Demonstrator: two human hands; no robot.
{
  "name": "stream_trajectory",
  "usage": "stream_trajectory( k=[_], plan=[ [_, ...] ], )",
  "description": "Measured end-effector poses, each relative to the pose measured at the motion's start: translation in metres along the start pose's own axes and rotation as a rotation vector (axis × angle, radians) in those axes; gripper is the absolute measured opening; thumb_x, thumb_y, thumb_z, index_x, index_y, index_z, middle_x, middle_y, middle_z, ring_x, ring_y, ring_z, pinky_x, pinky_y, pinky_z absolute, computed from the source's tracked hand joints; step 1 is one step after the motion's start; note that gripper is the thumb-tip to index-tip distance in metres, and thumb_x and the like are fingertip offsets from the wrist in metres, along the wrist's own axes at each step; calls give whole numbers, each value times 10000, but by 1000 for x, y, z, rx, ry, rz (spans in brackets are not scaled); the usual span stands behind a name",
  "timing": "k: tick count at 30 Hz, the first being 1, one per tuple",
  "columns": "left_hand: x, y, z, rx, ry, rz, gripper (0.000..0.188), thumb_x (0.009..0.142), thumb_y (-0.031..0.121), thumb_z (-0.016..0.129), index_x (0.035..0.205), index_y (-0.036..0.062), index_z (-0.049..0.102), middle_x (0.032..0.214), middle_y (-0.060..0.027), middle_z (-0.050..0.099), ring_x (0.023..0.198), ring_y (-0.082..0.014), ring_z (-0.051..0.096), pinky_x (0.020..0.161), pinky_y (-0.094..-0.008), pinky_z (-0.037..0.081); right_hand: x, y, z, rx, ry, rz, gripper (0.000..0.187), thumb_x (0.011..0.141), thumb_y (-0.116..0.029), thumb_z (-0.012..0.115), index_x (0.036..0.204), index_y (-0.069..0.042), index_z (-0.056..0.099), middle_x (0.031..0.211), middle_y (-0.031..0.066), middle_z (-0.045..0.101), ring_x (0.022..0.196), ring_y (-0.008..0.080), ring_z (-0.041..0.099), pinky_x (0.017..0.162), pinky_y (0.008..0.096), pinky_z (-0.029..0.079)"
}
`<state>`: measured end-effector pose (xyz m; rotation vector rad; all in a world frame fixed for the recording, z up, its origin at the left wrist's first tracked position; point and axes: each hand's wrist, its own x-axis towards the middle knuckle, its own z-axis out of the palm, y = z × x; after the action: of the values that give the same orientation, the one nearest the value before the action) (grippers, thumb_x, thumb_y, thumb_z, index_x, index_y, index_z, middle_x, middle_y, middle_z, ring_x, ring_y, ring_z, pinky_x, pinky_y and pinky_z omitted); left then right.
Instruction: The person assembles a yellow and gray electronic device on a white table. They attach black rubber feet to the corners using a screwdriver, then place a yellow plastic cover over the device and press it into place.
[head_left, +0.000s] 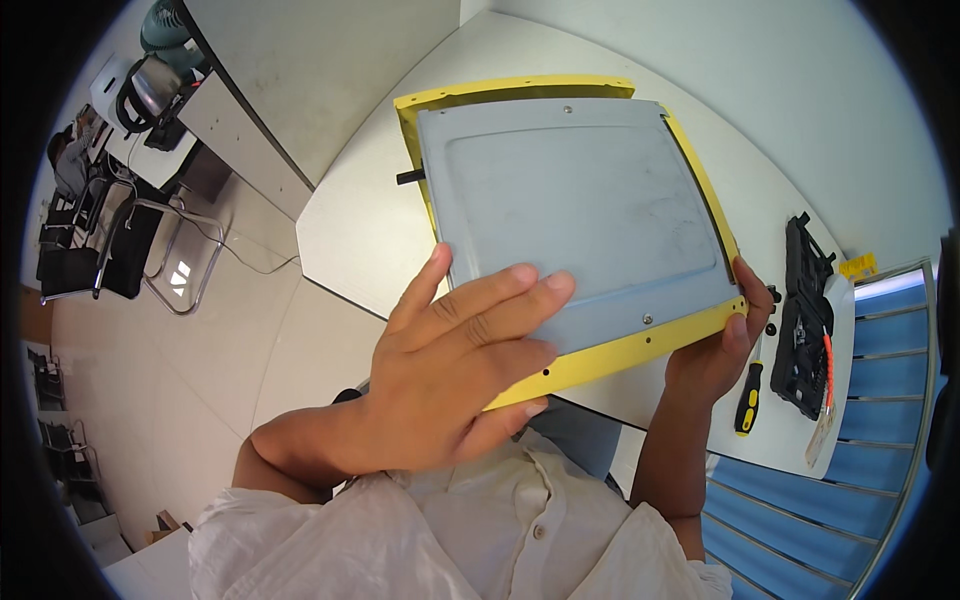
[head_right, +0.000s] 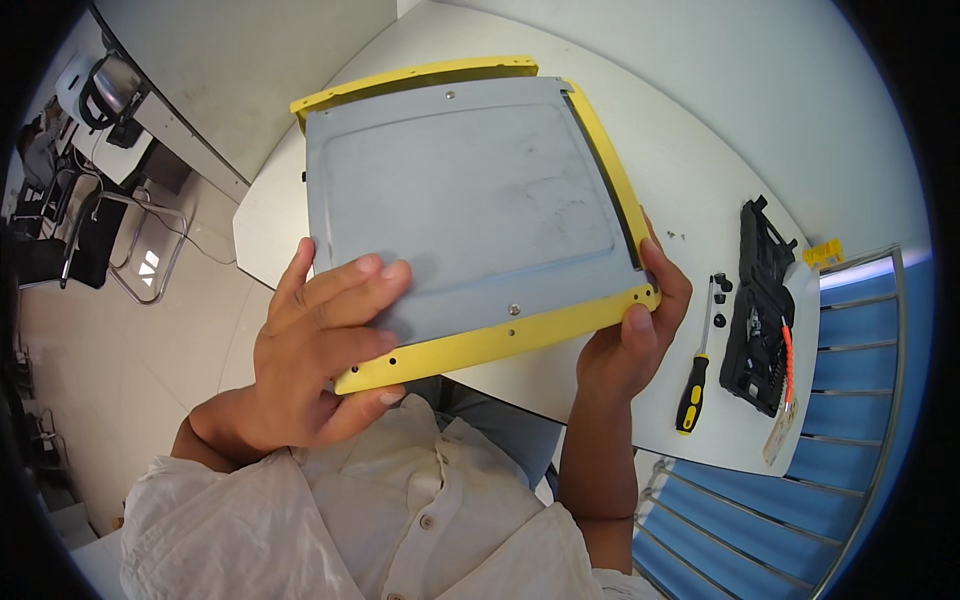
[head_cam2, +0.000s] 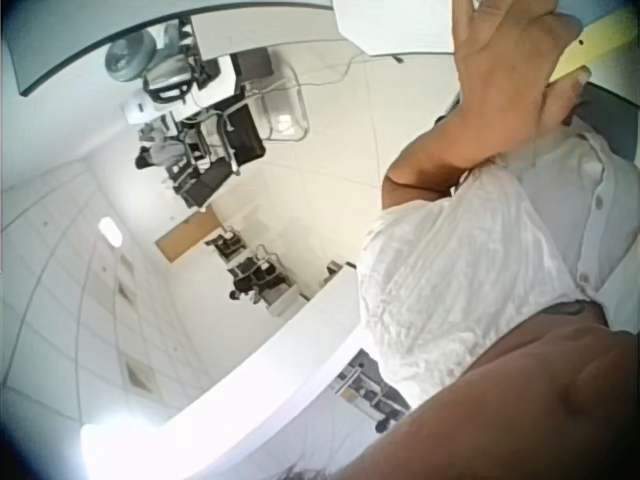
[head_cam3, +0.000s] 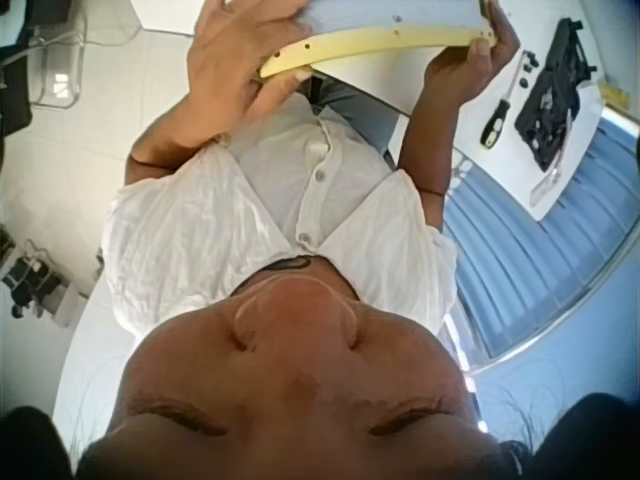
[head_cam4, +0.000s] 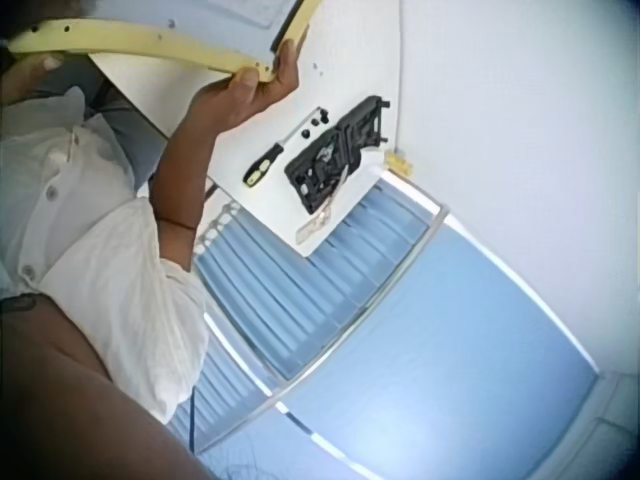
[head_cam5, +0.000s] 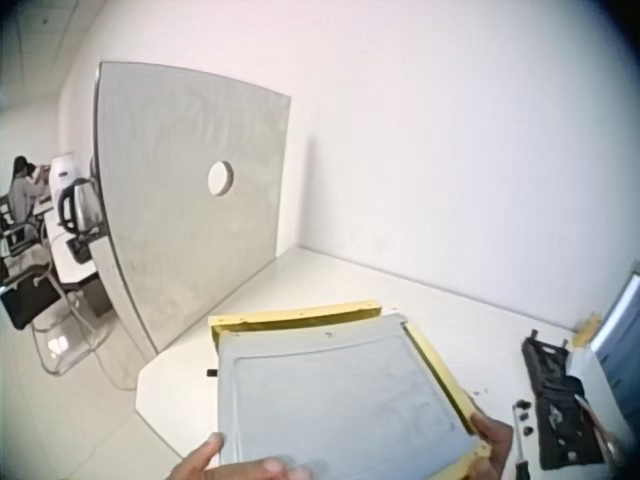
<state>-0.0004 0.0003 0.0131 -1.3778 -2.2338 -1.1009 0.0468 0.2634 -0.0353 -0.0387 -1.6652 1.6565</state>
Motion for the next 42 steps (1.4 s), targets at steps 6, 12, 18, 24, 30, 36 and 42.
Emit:
stream_trajectory(
  k=[6,12,18,24,30,36,42],
  plan=[
    [4,3,-1,23,8,-20,275,777,242,709,970,89,587,1201,-144,639,1192,-299,555,1113,-469,215,2,-5,5,44,26,21,551,817,-331,509,1260,-8,458,1303,193,471,1257,268,439,1067,399,333],
    [4,-2,1,134,-2,60,279,818,316,650,1000,106,625,1171,-128,644,1146,-315,552,1092,-482,223,2,-7,10,91,64,38,547,779,-296,501,1244,-8,474,1298,199,484,1251,270,440,1066,405,336],
    [2,-2,2,148,-31,57,300,833,311,627,1046,102,606,1200,-157,620,1160,-331,539,1093,-502,207,5,-7,9,340,203,138,510,814,-306,469,1228,-8,462,1354,243,443,1272,291,423,1076,417,328],
    [-2,-2,1,130,-46,59,360,841,341,624,1095,90,575,1246,-194,583,1160,-349,538,1093,-523,204,-1,7,0,121,-33,-104,490,872,-338,449,1231,-5,447,1383,274,410,1274,303,419,1072,430,328],
    [-1,-5,4,116,1,56,294,845,356,617,1012,119,666,1202,-129,633,1168,-272,540,1109,-464,201,1,12,1,117,-86,-128,469,865,-283,468,1241,-3,443,1402,297,387,1300,336,400,1090,433,296],
    [-13,-13,6,91,7,57,412,834,400,610,1107,92,625,1277,-218,560,1208,-352,514,1114,-491,203,3,2,7,31,-81,-106,496,908,-368,460,1252,-15,413,1408,307,364,1306,348,388,1087,441,299],
    [-15,-12,6,106,16,16,547,884,411,556,1296,54,513,1351,-282,474,1314,-441,392,1124,-524,180,0,0,8,21,-79,-81,488,917,-365,480,1259,-25,410,1417,307,356,1318,336,380,1092,430,297]
  ],
)
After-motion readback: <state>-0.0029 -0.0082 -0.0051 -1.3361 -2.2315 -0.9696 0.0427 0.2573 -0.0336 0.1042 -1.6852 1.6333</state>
